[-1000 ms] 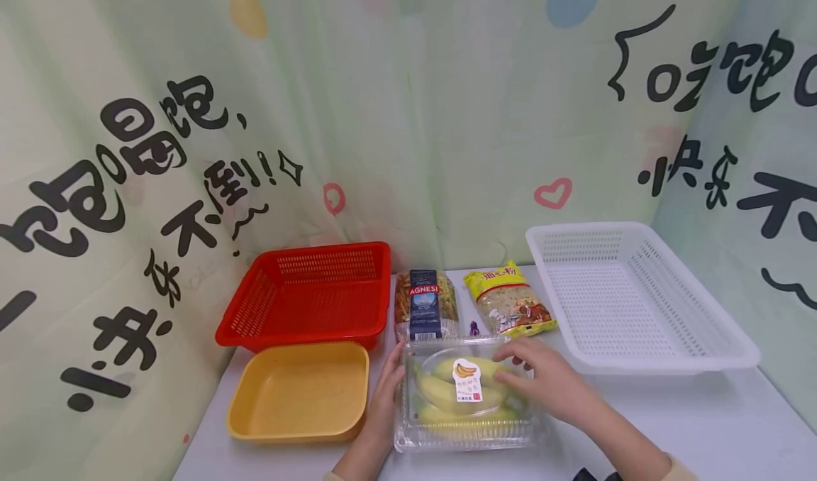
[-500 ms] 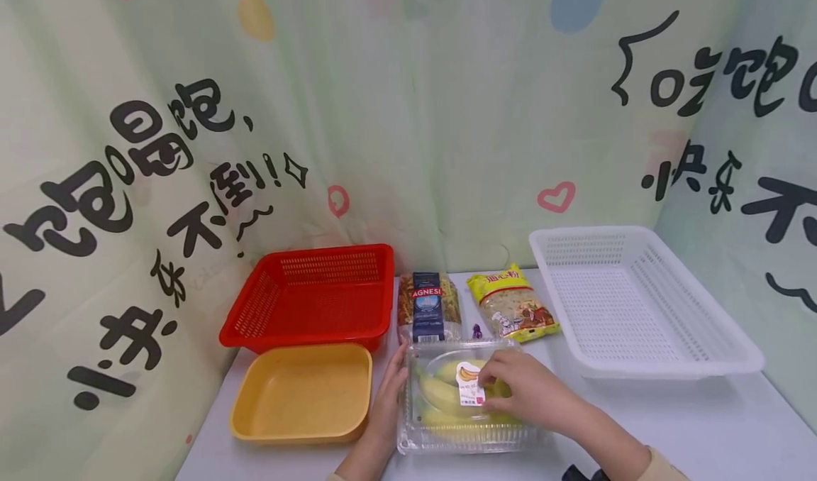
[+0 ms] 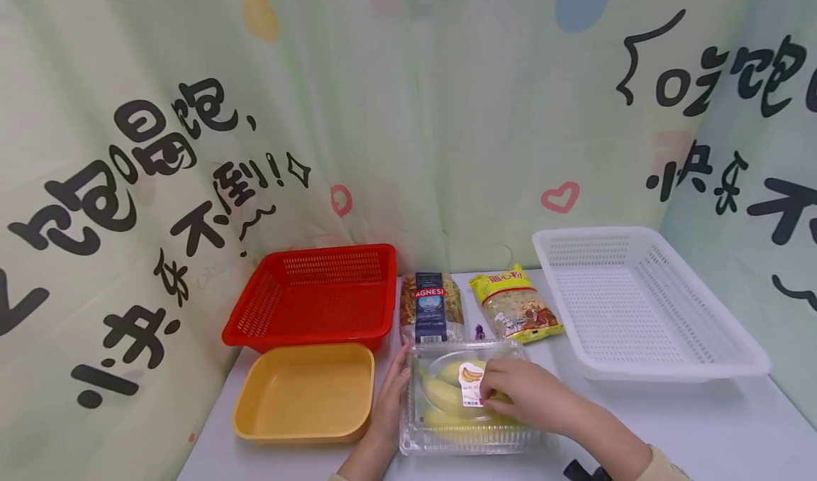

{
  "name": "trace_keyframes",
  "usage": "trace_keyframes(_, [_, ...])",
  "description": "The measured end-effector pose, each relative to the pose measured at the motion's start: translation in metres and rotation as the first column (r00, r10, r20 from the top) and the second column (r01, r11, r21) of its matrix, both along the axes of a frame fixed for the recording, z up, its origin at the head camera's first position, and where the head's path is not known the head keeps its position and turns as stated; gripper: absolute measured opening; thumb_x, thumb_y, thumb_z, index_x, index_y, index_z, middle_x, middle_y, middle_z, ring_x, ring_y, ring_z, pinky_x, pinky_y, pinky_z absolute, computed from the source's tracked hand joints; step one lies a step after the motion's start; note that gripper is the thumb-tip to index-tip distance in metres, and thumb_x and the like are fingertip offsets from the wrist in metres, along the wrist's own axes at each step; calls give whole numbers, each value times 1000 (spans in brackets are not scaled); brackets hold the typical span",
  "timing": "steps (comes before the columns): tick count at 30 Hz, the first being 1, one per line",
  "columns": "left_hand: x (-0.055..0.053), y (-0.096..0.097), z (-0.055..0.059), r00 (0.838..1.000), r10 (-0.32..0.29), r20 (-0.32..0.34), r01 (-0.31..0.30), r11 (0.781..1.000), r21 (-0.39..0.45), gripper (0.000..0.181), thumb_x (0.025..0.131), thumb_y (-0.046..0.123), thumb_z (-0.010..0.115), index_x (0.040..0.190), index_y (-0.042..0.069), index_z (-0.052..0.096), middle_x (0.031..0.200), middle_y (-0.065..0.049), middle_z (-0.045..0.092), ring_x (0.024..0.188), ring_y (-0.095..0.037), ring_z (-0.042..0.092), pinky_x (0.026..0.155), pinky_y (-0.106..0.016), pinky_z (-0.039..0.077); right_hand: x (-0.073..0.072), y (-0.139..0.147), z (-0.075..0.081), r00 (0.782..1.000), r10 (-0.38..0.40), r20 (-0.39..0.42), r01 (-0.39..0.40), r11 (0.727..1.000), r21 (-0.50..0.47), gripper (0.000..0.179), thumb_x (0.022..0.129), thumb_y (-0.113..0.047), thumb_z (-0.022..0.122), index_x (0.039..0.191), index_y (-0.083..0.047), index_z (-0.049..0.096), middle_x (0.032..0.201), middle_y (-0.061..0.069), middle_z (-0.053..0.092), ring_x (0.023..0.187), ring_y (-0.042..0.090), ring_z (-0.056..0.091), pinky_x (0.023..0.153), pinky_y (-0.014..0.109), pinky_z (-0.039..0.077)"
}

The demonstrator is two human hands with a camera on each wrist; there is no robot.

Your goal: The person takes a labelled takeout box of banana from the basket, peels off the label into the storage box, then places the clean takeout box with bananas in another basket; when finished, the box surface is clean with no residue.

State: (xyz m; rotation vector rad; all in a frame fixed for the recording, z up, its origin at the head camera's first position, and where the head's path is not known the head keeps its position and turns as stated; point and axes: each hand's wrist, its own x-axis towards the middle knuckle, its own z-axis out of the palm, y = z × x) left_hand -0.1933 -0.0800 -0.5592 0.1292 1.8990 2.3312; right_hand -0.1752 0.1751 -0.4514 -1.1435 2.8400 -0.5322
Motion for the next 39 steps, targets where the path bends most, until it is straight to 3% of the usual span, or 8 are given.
trace_keyframes(7, [-1,0,1,1000,2,21,-2,999,-37,59,101,36,42,157,23,27,166,-1,19,154,-30,9,122,-61,4,-5,1,-3,998,38,57,-36,999,-26,9,92,-24,67,85,-29,64,82,-22,51,71,-6,44,64,17,45])
trace_keyframes(13, [0,0,0,1000,-8,5,8,1000,-27,59,102,35,41,157,21,26,166,-5,18,154,-31,9,122,-60,4,-14,7,-12,988,38,147,-12,984,-179,15,93,-14,62,87,-27,58,78,-17,49,68,-4,43,60,16,43])
trace_keyframes(17, [1,-1,0,1000,-8,-3,8,999,-38,58,102,34,40,157,20,26,166,-7,18,154,-32,9,123,-60,4,-19,9,-15,980,19,198,33,966,-256,9,96,-18,62,90,-24,59,78,-15,50,69,-3,44,59,18,44])
trace_keyframes(22, [1,-1,1,1000,-7,11,8,999,-45,58,102,36,40,157,22,28,166,-5,18,154,-31,10,123,-59,5,-23,10,-16,973,50,224,15,960,-280,1,97,-22,62,96,-22,63,76,-15,51,67,-3,44,60,18,44])
trace_keyframes(26, [0,-1,0,1000,-13,15,14,999,-32,58,102,37,40,157,23,27,166,-4,18,154,-30,10,123,-58,5,-22,12,-14,967,84,240,-21,967,-254,14,93,-24,68,106,-22,63,79,-9,54,64,-4,42,60,17,43])
trace_keyframes(30, [-1,-2,-1,1000,-12,16,13,999,-32,58,102,37,41,157,23,27,166,-4,18,154,-30,9,123,-59,4,-21,12,-12,968,82,236,-32,977,-211,24,89,-26,72,110,-26,62,88,-6,57,68,-1,44,63,17,43])
trace_keyframes(39, [0,-2,0,1000,-13,10,14,998,-58,57,102,39,40,156,25,28,167,-3,17,154,-31,9,123,-59,5,-21,8,-19,989,68,133,-32,966,-257,8,94,-21,66,95,-27,72,90,-19,61,81,-5,52,72,21,49])
